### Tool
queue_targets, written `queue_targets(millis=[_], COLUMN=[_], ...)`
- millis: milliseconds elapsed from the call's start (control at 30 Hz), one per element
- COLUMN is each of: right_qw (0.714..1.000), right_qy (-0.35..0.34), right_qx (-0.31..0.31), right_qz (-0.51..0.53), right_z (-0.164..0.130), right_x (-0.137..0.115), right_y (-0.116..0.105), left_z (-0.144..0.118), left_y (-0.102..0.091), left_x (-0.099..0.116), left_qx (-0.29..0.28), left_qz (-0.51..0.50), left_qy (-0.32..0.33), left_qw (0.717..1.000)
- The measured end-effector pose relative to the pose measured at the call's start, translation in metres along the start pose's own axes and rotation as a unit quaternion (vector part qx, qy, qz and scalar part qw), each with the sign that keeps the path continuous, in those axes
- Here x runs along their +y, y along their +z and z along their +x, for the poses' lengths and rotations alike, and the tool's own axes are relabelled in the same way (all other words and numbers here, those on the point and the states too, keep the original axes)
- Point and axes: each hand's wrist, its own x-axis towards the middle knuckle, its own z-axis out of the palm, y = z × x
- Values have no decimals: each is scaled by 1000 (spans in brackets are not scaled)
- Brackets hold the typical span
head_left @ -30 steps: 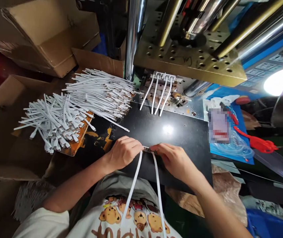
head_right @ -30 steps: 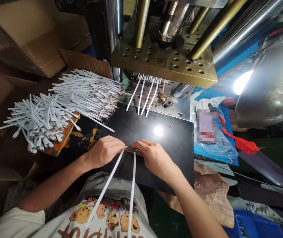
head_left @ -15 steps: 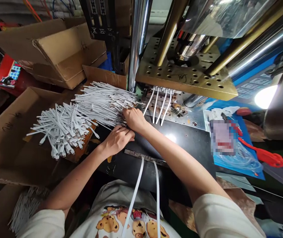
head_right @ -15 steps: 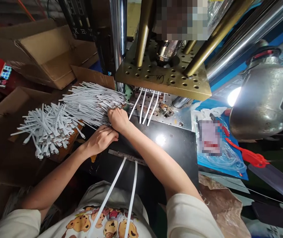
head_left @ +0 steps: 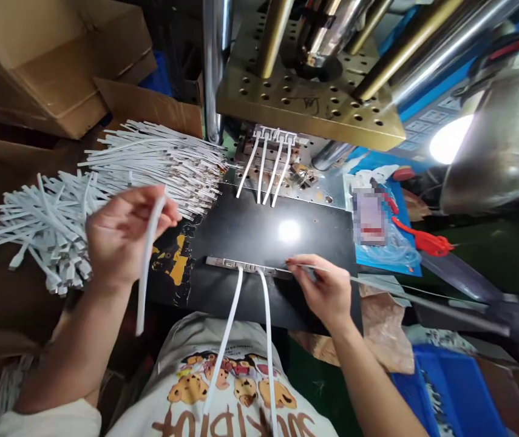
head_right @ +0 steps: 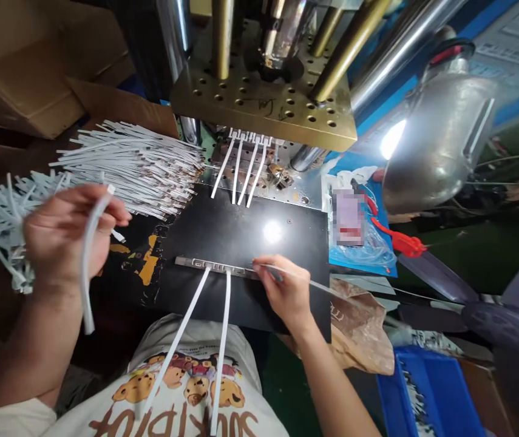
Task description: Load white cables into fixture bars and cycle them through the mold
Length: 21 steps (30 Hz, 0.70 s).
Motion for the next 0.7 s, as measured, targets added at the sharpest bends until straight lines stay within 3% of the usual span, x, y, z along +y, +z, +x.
queue_targets(millis=[67,133,267,467,633,700], right_qw=[1000,999,994,981,977,975], right_qy=[-11,-43,-102,-141,-136,-128], right_qx=[4,3,11,-23,-23,-44], right_qz=[29,21,-41,-129,-162,-176], right_z=[-15,-20,-22,-18,-20,-21], right_x=[-6,-11,-14,-17,-20,-23], right_y=[11,21,29,30,40,40], left_z=[-26,-50,-80,-77,-69,-69], left_y=[8,17,29,35,31,31], left_x=[-16,-29,-41,-42,-38,-36], left_qx=[-66,-132,-221,-293,-319,-318], left_qz=[112,212,235,290,345,329], left_qy=[2,48,106,113,177,219], left_qw=[991,967,941,904,865,862])
